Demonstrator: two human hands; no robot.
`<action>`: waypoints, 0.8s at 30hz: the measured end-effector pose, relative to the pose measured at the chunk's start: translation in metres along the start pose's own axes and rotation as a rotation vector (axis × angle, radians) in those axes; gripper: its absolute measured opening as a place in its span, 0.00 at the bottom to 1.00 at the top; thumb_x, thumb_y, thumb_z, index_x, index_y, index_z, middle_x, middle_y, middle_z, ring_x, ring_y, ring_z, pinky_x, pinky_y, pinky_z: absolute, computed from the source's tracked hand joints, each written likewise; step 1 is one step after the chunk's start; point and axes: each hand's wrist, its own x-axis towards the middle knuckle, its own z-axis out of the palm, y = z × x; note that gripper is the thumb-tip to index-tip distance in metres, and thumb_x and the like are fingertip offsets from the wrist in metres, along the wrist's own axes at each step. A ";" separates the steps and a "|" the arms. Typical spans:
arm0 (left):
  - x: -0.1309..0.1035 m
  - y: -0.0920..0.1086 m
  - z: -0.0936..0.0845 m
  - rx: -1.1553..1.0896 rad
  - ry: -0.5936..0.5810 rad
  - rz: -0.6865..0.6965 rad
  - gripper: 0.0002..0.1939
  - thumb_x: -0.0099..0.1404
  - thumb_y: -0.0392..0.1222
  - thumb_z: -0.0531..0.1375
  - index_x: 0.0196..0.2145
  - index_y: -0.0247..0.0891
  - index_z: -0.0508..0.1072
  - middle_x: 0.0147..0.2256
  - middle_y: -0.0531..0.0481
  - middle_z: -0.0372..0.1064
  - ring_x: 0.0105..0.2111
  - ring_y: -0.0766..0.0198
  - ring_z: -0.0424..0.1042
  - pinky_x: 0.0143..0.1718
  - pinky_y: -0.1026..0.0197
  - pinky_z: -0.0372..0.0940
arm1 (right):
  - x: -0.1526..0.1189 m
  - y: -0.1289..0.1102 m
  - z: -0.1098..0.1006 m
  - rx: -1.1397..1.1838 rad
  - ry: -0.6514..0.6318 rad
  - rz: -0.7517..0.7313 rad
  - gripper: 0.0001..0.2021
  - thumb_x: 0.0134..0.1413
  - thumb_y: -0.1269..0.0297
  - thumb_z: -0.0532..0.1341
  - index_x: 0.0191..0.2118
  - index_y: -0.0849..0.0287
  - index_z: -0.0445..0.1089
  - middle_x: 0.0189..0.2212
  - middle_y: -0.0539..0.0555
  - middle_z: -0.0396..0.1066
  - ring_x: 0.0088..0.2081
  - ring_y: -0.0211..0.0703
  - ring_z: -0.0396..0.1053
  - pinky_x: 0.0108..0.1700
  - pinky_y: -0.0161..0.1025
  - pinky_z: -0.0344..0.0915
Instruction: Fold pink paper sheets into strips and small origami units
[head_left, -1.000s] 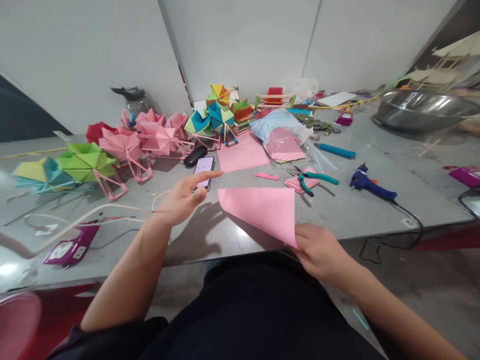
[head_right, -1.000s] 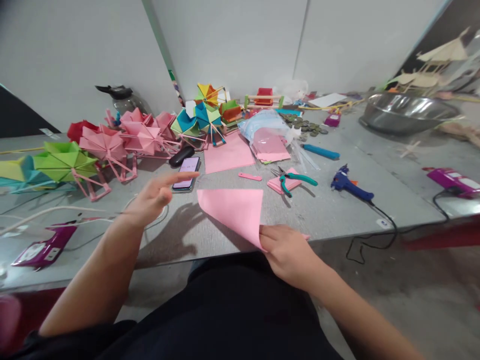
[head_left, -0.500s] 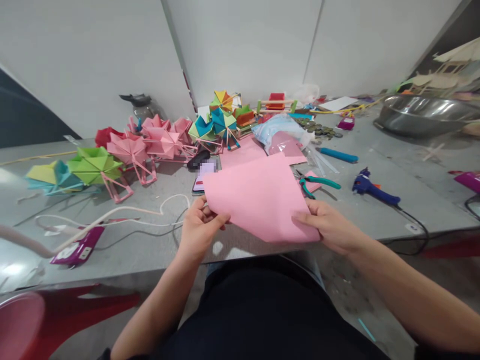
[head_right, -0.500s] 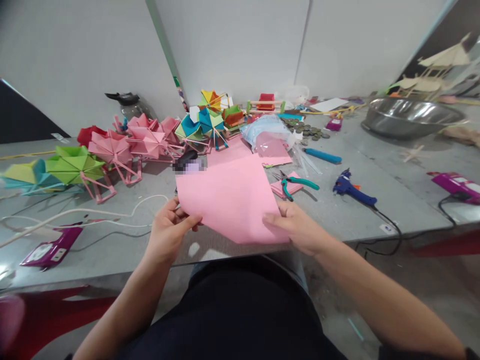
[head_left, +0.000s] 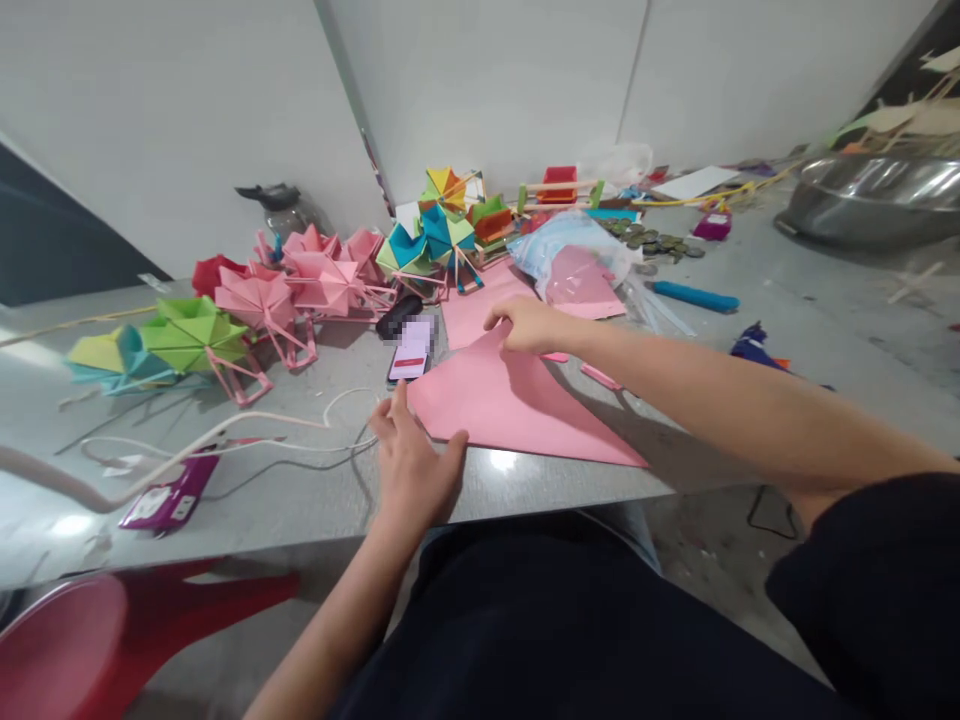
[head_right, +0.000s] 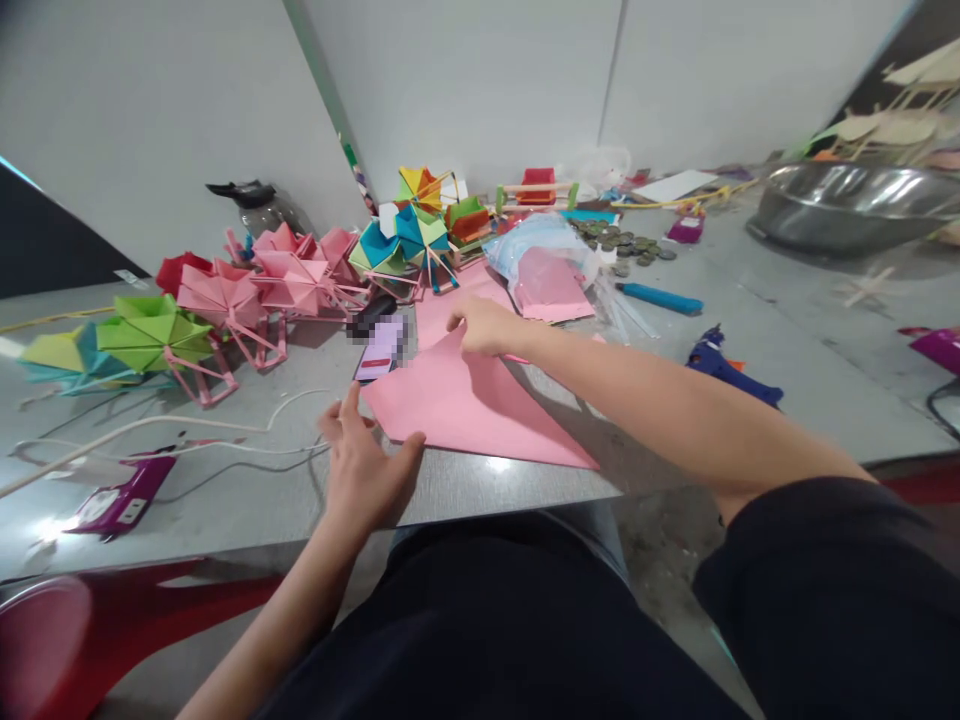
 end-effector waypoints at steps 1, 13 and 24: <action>-0.005 0.003 0.001 0.128 0.054 0.086 0.45 0.66 0.46 0.70 0.74 0.36 0.57 0.66 0.23 0.61 0.62 0.33 0.72 0.60 0.27 0.66 | 0.001 -0.001 0.003 -0.019 -0.051 0.021 0.19 0.52 0.71 0.71 0.52 0.63 0.81 0.42 0.59 0.82 0.42 0.51 0.74 0.48 0.44 0.70; -0.048 0.030 0.000 0.430 -0.512 0.502 0.45 0.73 0.70 0.60 0.76 0.40 0.62 0.74 0.26 0.57 0.75 0.29 0.57 0.71 0.21 0.48 | -0.073 -0.015 0.004 -0.199 0.103 -0.102 0.11 0.63 0.73 0.59 0.39 0.58 0.80 0.46 0.61 0.76 0.48 0.54 0.73 0.50 0.49 0.69; -0.058 0.020 0.000 0.420 -0.393 0.553 0.46 0.67 0.78 0.59 0.65 0.37 0.74 0.59 0.26 0.76 0.64 0.28 0.72 0.64 0.27 0.63 | -0.181 -0.052 0.011 -0.438 0.141 -0.263 0.09 0.66 0.73 0.59 0.38 0.58 0.77 0.45 0.61 0.79 0.43 0.53 0.71 0.44 0.48 0.64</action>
